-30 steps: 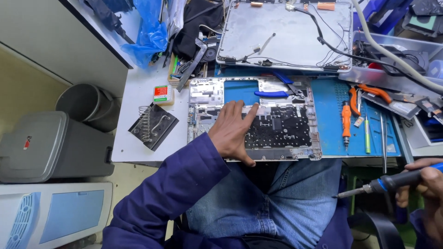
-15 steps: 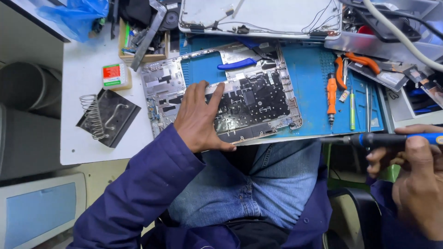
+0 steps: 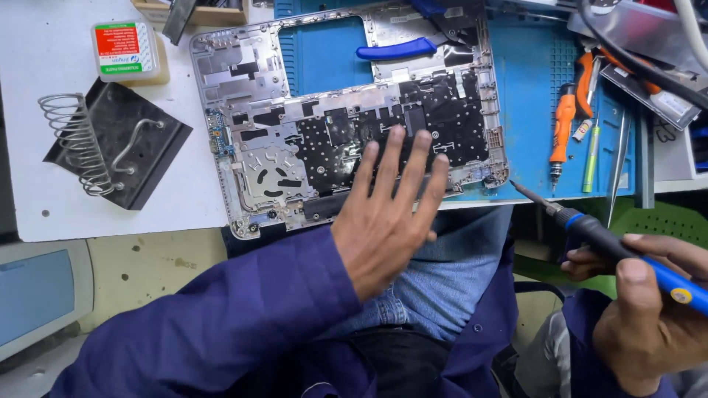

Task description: Soldering components on a laptop motherboard and assembling the laptop chassis.

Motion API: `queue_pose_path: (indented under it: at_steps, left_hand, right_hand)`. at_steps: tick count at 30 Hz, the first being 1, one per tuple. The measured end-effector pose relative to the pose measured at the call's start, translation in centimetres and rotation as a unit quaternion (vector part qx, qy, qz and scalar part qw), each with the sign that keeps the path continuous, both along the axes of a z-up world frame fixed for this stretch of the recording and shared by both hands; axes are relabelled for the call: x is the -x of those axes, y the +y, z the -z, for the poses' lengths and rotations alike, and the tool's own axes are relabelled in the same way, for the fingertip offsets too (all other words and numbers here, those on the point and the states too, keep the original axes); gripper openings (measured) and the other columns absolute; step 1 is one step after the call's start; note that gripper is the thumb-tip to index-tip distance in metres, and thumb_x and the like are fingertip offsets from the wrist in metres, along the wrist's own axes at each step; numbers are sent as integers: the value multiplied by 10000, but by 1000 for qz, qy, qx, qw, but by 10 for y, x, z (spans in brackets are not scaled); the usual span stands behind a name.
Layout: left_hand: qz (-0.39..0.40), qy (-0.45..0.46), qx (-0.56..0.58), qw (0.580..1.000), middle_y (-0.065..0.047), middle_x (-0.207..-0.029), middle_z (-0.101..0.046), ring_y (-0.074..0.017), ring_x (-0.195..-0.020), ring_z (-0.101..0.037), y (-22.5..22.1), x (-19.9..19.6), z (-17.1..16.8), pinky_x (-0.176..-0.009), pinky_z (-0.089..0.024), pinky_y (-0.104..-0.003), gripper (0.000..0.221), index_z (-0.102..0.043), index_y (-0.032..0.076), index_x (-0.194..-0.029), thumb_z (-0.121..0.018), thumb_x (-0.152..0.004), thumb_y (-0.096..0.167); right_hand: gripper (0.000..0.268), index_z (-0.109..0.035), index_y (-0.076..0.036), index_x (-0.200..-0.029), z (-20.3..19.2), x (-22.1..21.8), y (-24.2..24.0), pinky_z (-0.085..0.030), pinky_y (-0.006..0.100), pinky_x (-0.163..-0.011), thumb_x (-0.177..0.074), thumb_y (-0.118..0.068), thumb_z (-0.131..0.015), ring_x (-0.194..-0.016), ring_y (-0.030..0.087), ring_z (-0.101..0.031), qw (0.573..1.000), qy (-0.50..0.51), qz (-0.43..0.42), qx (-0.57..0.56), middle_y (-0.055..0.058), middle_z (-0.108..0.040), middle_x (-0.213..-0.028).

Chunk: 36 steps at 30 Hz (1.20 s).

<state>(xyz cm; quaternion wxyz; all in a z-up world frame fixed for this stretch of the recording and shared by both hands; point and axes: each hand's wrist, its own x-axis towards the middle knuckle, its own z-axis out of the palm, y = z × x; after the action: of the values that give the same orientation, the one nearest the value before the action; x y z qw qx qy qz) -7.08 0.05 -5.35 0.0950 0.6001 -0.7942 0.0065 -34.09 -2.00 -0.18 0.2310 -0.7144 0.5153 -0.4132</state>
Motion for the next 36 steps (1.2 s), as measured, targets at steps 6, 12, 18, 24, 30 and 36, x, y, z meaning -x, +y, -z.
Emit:
queue_pose_path:
  at_steps: [6, 12, 18, 24, 30, 36]
  left_hand:
    - [0, 8, 30, 1000, -291, -1747, -244, -583, -1593, -181, -26, -17, 45, -1316, -176, -692, 898, -380, 79, -1696, -566, -1046, 670]
    - [25, 62, 20, 998, -257, -1750, -248, -545, -1605, -208, -28, -14, 46, -1323, -210, -659, 691, -356, 109, -1705, -508, -1142, 480]
    - [26, 77, 7, 997, -195, -1765, -239, -525, -1612, -176, -31, -11, 45, -1336, -177, -685, 638, -347, 98, -1711, -441, -1163, 411]
    - [65, 83, 19, 994, -182, -1770, -207, -490, -1625, -186, -34, -8, 45, -1365, -222, -617, 663, -349, 112, -1723, -521, -1084, 151]
    - [80, 39, 54, 995, -185, -1728, -349, -437, -1599, -297, -35, -6, 59, -1360, -288, -560, 547, -372, 57, -1682, -351, -1181, 276]
    - [79, -21, 94, 992, -195, -1733, -354, -446, -1589, -306, -34, -6, 66, -1350, -272, -575, 914, -420, 82, -1708, -530, -1120, 773]
  right_hand:
    - [300, -520, 227, -1252, 12, -9, 5, -641, 501, -753, -1173, -62, -537, -883, 529, -718, 999, -14, 31, 36, 386, -588, -1125]
    - [423, -508, 235, -1259, 30, -14, -1, -675, 581, -768, -1209, -182, -559, -838, 581, -685, 992, 16, 50, 116, 424, -547, -1172]
    - [404, -529, 171, -1224, 43, -11, -12, -693, 577, -799, -1195, -230, -572, -825, 539, -690, 989, 31, 29, 141, 337, -546, -1098]
    - [436, -516, 163, -1204, 49, -15, -15, -695, 595, -769, -1201, -267, -591, -778, 505, -660, 982, 44, 37, 177, 327, -548, -1084]
    - [440, -501, 139, -1187, 53, -20, -10, -676, 572, -732, -1189, -294, -583, -763, 543, -700, 981, 44, 49, 184, 303, -533, -993]
    - [448, -495, 133, -1179, 61, -19, -11, -704, 605, -781, -1188, -303, -596, -763, 509, -671, 980, 33, 37, 193, 291, -512, -998]
